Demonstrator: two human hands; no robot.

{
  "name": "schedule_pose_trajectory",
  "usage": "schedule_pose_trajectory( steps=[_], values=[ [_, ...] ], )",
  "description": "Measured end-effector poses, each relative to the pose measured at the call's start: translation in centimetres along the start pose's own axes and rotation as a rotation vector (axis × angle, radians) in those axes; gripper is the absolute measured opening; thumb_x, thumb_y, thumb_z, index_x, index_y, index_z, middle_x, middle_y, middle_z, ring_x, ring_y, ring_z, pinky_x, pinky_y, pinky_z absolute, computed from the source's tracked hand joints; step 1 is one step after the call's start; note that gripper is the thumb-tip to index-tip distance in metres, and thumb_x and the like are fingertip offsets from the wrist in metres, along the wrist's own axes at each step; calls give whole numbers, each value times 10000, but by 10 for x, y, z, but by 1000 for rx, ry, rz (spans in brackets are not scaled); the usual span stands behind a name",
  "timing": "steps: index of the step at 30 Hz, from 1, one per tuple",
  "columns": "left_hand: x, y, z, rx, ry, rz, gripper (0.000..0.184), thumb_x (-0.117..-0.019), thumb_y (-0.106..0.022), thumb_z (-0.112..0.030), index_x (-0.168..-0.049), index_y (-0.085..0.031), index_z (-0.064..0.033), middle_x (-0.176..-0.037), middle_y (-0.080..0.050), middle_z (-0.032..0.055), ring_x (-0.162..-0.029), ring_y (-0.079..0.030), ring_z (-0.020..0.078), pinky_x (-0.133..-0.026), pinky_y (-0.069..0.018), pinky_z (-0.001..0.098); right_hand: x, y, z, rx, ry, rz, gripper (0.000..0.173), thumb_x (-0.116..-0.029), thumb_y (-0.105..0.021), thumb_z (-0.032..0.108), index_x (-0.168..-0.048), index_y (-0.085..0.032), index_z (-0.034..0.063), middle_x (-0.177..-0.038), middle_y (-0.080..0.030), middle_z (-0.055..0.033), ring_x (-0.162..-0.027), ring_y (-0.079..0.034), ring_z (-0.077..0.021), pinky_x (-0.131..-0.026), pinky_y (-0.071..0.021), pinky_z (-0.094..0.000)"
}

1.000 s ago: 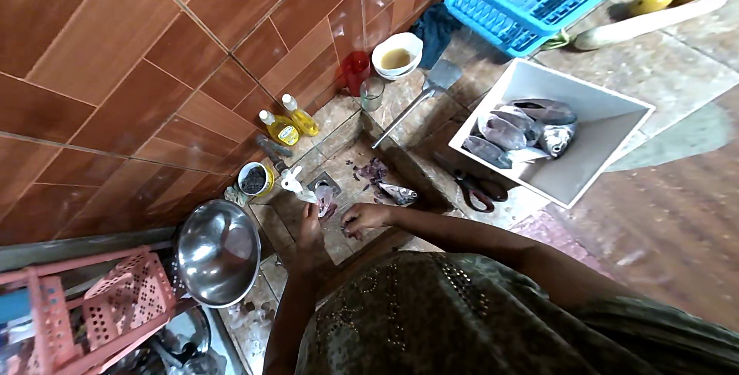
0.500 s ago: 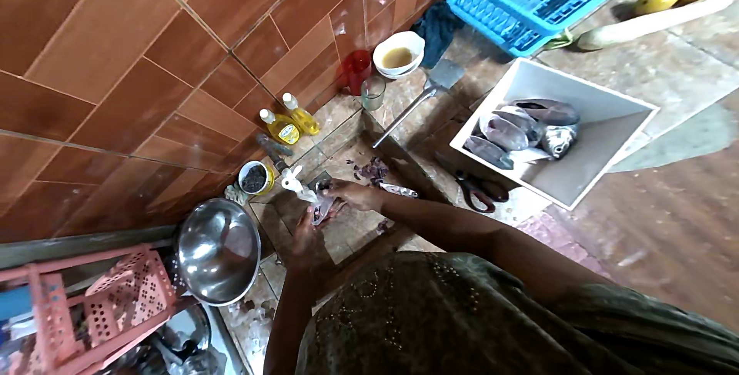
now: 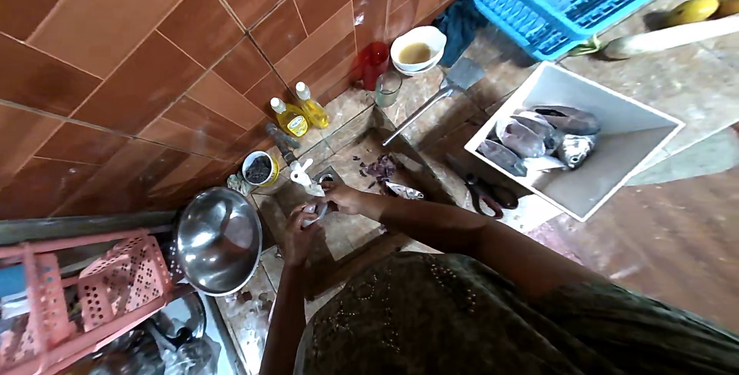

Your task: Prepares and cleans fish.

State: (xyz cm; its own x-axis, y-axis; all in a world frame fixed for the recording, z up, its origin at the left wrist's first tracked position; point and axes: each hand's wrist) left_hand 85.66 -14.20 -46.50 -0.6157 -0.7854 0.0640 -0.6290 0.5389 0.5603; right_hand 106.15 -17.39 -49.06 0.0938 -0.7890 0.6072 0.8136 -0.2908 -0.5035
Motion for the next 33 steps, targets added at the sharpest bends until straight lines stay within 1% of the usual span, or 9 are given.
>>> schedule_pose_trajectory(
  steps=[3,5,7,12,14,17,20,28,33],
  values=[
    [-4,-5,-7,203,147,40,536,-879,-739,-46,-1375,-545,12,-1407,-595,158,-1201,-647,223,-984,-579,390,3,15,-1,-8,123,-41,494,-866,-650,-91,-1327,-570,68,-1132,-643,-95,-845,-606,-154,-693,-529,-322],
    [-10,-8,-14,353,201,76,638,-887,-694,-8,-1468,-431,13,-1368,-608,185,-1126,-673,243,-943,-589,403,5,26,-1,-13,203,-23,441,-862,-654,-98,-1271,-612,61,-1129,-671,-88,-866,-630,-155,-714,-546,-326],
    [-16,-13,-13,460,168,108,625,-887,-657,8,-1457,-406,55,-1332,-615,212,-1136,-661,243,-969,-569,400,9,33,0,4,249,-9,431,-865,-655,-87,-1266,-616,65,-1139,-679,-92,-908,-643,-169,-757,-555,-350],
    [-28,-29,-11,706,122,97,552,-861,-535,16,-1397,-423,82,-1312,-602,185,-1181,-610,218,-1012,-525,410,17,41,6,6,313,-2,402,-891,-632,-80,-1261,-600,72,-1130,-668,-82,-902,-639,-164,-771,-557,-353],
    [-30,-30,-16,651,156,103,524,-874,-540,5,-1387,-451,70,-1291,-622,178,-1167,-621,210,-1006,-530,399,20,42,9,8,316,-2,370,-904,-630,-76,-1243,-609,73,-1103,-674,-77,-885,-640,-161,-765,-558,-349],
    [-34,-30,-23,416,195,62,482,-909,-679,-80,-1335,-510,71,-1174,-668,170,-1065,-668,187,-949,-564,360,22,42,10,5,306,15,377,-908,-641,-71,-1257,-605,69,-1101,-675,-82,-889,-647,-165,-769,-562,-352],
    [-38,-28,-34,237,276,43,584,-894,-775,-180,-1357,-505,52,-1170,-693,164,-1062,-688,176,-961,-571,357,17,41,7,46,301,46,394,-899,-666,-51,-1273,-603,58,-1113,-671,-92,-914,-646,-170,-793,-564,-360],
    [-51,-32,-37,279,343,-39,462,-928,-721,-96,-1332,-548,45,-1128,-695,167,-1010,-687,170,-930,-571,348,6,40,9,184,351,30,406,-887,-692,-17,-1280,-619,58,-1129,-686,-117,-921,-666,-190,-803,-574,-379],
    [-61,-38,-38,207,357,-48,431,-903,-744,-125,-1270,-596,44,-1057,-704,152,-950,-689,175,-885,-580,374,15,38,22,176,362,10,423,-865,-692,-61,-1271,-606,24,-1170,-674,-134,-983,-669,-212,-854,-580,-409]
  ],
)
Point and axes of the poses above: each hand's wrist, its own x-axis away from the middle knuckle, its own y-axis out of the back of the hand, z = x × y
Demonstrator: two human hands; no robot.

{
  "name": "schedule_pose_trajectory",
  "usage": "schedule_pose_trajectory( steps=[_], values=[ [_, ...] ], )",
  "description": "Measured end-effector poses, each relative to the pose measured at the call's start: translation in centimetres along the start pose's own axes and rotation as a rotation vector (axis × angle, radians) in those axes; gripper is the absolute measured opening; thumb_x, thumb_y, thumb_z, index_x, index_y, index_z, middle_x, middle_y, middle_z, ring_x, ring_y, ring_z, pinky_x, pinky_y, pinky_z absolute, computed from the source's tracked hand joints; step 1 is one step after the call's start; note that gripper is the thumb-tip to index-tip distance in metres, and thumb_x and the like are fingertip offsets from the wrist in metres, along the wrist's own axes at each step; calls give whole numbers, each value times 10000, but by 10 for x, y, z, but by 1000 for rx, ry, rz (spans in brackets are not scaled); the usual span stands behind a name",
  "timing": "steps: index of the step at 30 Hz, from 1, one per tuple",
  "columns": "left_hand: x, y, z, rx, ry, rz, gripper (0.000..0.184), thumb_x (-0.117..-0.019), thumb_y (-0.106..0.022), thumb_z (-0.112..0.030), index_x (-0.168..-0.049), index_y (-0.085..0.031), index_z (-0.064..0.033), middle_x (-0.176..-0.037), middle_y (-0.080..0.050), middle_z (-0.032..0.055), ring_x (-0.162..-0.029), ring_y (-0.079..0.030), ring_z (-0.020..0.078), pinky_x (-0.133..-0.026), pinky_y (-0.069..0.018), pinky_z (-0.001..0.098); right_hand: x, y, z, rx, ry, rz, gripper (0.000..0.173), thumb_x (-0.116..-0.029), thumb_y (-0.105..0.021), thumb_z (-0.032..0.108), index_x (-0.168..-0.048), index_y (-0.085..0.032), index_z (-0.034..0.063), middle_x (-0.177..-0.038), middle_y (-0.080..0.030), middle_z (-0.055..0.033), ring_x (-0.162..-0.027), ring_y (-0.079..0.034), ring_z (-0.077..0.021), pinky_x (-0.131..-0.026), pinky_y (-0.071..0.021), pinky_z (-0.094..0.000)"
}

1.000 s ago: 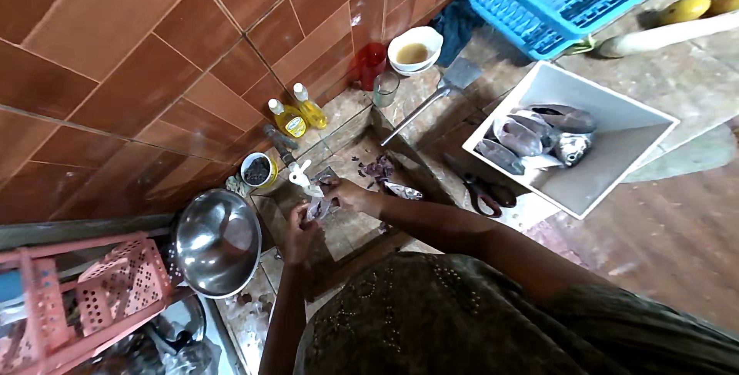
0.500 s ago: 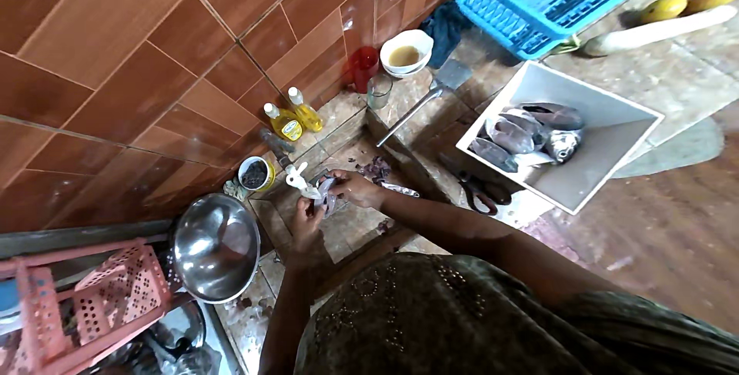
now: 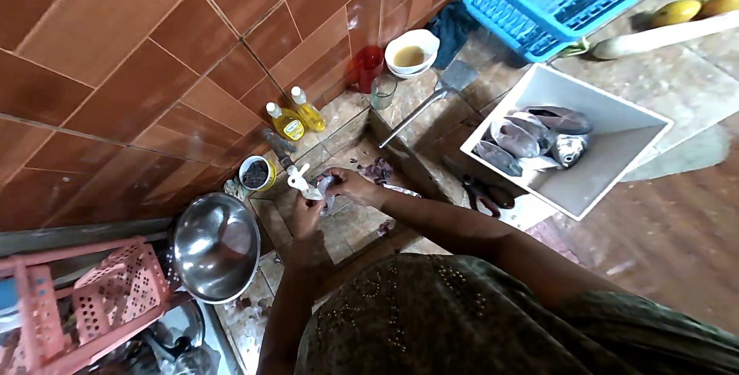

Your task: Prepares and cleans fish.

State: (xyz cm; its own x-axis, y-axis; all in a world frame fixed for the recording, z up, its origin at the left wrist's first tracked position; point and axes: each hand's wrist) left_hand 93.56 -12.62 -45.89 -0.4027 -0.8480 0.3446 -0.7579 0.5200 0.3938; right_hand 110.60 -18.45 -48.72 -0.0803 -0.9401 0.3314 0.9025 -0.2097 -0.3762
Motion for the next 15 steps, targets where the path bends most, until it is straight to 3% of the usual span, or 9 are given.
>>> schedule_pose_trajectory(
  steps=[9,15],
  values=[
    [-4,-5,-2,-120,18,-7,460,-838,-775,-65,-1252,-614,52,-1124,-690,184,-1017,-677,214,-923,-560,397,-2,8,-7,-48,-13,-10,470,-855,-699,-60,-1302,-595,40,-1200,-674,-130,-977,-675,-217,-833,-585,-408],
    [1,-4,1,30,-24,16,438,-904,-742,-102,-1280,-580,53,-1081,-685,152,-947,-675,154,-872,-573,334,0,11,-10,-97,-30,-5,451,-852,-712,-50,-1278,-611,63,-1136,-678,-104,-909,-654,-178,-767,-566,-357]
  ],
)
Point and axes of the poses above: each hand's wrist, its own x-axis away from the middle knuckle, its own y-axis out of the back of the hand, z = x × y
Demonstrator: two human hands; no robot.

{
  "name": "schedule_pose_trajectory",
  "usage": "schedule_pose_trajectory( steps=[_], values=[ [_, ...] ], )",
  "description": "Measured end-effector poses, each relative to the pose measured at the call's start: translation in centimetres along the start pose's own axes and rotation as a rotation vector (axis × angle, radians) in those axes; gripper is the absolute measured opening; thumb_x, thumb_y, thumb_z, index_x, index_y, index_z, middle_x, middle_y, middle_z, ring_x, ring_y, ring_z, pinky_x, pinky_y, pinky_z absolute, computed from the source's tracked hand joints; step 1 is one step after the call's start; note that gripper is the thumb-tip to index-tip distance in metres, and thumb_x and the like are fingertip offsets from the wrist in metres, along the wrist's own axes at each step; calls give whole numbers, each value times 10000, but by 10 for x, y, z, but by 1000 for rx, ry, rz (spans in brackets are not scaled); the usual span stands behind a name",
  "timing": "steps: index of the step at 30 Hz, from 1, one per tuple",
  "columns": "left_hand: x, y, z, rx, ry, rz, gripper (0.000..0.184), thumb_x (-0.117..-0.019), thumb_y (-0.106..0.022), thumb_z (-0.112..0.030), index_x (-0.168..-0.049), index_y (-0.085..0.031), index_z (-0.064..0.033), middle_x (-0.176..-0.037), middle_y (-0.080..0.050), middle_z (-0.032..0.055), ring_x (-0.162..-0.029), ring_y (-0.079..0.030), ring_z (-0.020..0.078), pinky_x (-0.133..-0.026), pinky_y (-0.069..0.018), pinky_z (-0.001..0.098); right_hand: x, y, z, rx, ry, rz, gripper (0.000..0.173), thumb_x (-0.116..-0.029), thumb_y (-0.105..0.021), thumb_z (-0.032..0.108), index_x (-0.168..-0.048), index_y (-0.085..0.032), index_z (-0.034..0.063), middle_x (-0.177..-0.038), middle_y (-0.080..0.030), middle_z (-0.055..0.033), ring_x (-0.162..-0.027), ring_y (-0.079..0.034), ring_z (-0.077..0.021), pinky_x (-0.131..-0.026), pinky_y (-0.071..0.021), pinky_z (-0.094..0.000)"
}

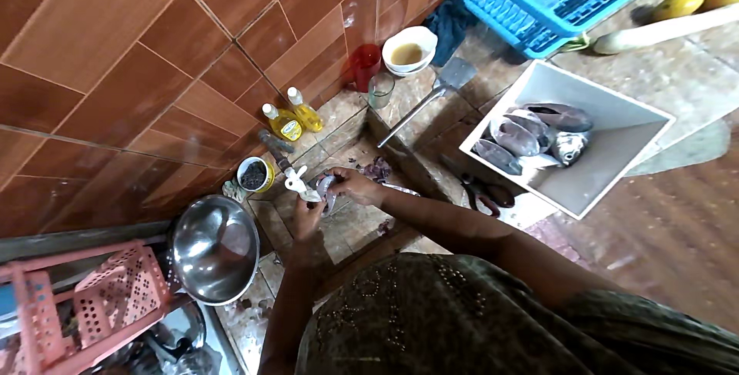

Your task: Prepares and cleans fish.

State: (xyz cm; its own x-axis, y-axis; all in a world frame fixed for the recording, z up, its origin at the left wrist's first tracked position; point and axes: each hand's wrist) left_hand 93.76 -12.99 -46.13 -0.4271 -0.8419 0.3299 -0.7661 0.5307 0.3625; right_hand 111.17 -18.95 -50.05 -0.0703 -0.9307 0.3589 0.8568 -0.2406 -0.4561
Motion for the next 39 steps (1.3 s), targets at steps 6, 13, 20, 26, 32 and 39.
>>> schedule_pose_trajectory(
  steps=[6,13,20,26,32,39],
  values=[
    [-1,0,-1,-91,3,-30,398,-897,-756,-104,-1238,-620,48,-1066,-708,153,-962,-691,158,-899,-575,349,-1,-3,0,52,-3,13,465,-844,-748,-12,-1283,-608,55,-1137,-680,-114,-923,-665,-190,-776,-576,-365],
    [-2,1,0,-129,6,-7,396,-852,-754,-54,-1215,-630,46,-1063,-707,151,-961,-688,172,-887,-574,361,0,-1,0,8,-26,1,458,-857,-706,-49,-1292,-601,53,-1154,-674,-111,-928,-659,-181,-776,-569,-353],
    [1,4,4,-16,-16,56,427,-880,-697,-34,-1277,-585,76,-1157,-671,195,-1017,-670,194,-916,-564,360,3,4,-1,-106,-66,5,425,-879,-662,-80,-1273,-605,71,-1107,-680,-84,-848,-645,-136,-680,-542,-287],
    [2,0,-4,-27,42,-5,418,-917,-721,-108,-1271,-577,62,-1024,-705,142,-897,-690,148,-849,-583,336,0,-2,-3,-6,-57,34,487,-847,-747,-5,-1305,-596,60,-1123,-686,-103,-909,-658,-170,-750,-561,-335],
    [0,1,4,-60,20,9,446,-870,-737,-58,-1268,-580,70,-1057,-703,155,-942,-688,163,-875,-577,349,2,-1,0,-27,-67,16,471,-857,-698,-63,-1300,-594,59,-1138,-676,-100,-882,-646,-153,-716,-548,-308],
    [7,6,7,42,-15,66,515,-869,-665,13,-1355,-512,84,-1217,-660,199,-1098,-659,195,-960,-554,359,6,2,2,-195,-73,17,435,-877,-608,-83,-1283,-596,73,-1088,-678,-73,-830,-638,-126,-687,-542,-290]
  ],
)
Point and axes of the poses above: each hand's wrist, its own x-axis away from the middle knuckle, its own y-axis out of the back of the hand, z = x × y
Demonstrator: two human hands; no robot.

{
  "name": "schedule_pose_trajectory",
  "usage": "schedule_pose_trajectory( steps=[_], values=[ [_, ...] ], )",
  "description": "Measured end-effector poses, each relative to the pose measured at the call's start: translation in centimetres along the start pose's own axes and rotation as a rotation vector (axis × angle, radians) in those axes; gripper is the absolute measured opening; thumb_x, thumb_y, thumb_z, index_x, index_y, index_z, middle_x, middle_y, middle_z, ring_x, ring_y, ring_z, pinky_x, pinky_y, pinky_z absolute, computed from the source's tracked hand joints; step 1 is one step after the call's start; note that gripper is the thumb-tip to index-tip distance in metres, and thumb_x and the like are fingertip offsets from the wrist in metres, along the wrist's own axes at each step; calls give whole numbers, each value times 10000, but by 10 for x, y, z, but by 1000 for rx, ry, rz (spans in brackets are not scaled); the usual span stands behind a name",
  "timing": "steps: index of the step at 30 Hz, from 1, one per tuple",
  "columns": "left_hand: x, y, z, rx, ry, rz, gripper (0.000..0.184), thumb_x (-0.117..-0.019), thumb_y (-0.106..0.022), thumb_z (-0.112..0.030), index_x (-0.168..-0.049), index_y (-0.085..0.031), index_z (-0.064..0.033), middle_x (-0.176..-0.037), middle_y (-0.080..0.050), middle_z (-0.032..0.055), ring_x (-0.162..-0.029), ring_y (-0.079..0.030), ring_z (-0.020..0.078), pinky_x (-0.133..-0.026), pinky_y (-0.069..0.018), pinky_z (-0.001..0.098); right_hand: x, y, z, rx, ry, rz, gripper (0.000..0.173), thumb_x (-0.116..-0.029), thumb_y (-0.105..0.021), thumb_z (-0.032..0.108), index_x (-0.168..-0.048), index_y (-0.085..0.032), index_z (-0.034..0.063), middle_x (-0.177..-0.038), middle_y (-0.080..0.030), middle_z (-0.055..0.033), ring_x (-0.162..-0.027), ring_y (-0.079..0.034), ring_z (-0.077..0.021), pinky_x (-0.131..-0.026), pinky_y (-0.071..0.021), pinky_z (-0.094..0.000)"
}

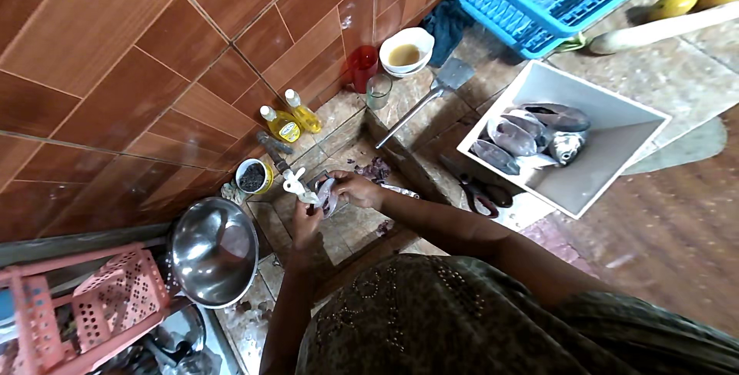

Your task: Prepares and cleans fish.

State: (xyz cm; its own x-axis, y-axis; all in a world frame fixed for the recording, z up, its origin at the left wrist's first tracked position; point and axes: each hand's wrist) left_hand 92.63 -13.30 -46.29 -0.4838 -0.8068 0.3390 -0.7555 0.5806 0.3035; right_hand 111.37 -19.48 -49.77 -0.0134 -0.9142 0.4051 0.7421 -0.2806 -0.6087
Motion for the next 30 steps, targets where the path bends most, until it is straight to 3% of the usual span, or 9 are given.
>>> schedule_pose_trajectory(
  steps=[8,12,14,19,23,27,30],
  values=[
    [6,4,2,114,-88,20,568,-876,-632,-1,-1413,-466,81,-1303,-631,192,-1185,-630,180,-1015,-532,347,-4,-4,3,-55,-12,-8,449,-870,-551,-130,-1269,-585,74,-1116,-668,-79,-880,-645,-153,-747,-559,-328],
    [5,0,-2,124,-42,6,566,-896,-704,-53,-1397,-473,72,-1227,-653,181,-1092,-661,174,-962,-559,335,-7,-5,-2,-3,11,-4,454,-857,-589,-120,-1264,-605,80,-1107,-677,-79,-838,-637,-141,-692,-543,-304],
    [3,-3,-3,68,-1,-24,537,-898,-721,-82,-1365,-501,67,-1173,-669,164,-1036,-670,157,-929,-565,321,-7,-7,-3,44,17,-4,457,-859,-608,-116,-1275,-598,72,-1120,-677,-86,-860,-643,-153,-715,-552,-325],
    [-5,-2,1,-50,82,-28,482,-887,-710,-64,-1327,-552,52,-1177,-668,174,-1056,-660,176,-946,-552,353,-6,-8,-3,111,40,9,441,-861,-633,-93,-1275,-598,51,-1145,-670,-96,-919,-646,-165,-778,-560,-346],
    [-5,1,3,4,62,-1,476,-889,-671,-18,-1343,-546,51,-1210,-667,171,-1083,-661,175,-961,-553,357,-5,-8,-1,120,46,18,433,-859,-626,-90,-1269,-608,50,-1130,-676,-90,-900,-641,-153,-751,-551,-330],
    [-3,3,4,125,16,15,442,-892,-679,-60,-1296,-554,69,-1115,-676,147,-991,-672,145,-899,-574,324,-7,-7,-1,89,47,23,435,-850,-618,-99,-1260,-604,47,-1136,-677,-89,-899,-644,-149,-740,-551,-321],
    [-2,3,-3,74,62,22,460,-905,-709,-58,-1314,-540,69,-1136,-674,155,-1004,-671,145,-910,-570,317,-6,-10,0,82,42,21,433,-861,-605,-121,-1266,-581,32,-1182,-672,-99,-926,-655,-159,-767,-560,-333]
  ],
)
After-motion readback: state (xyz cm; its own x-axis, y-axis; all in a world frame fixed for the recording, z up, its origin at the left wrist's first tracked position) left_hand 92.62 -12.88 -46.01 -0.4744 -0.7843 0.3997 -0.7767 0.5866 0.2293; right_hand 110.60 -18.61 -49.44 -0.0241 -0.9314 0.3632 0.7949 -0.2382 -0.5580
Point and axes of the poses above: each hand's wrist, its own x-axis away from the middle knuckle, its own y-axis out of the back of the hand, z = x × y
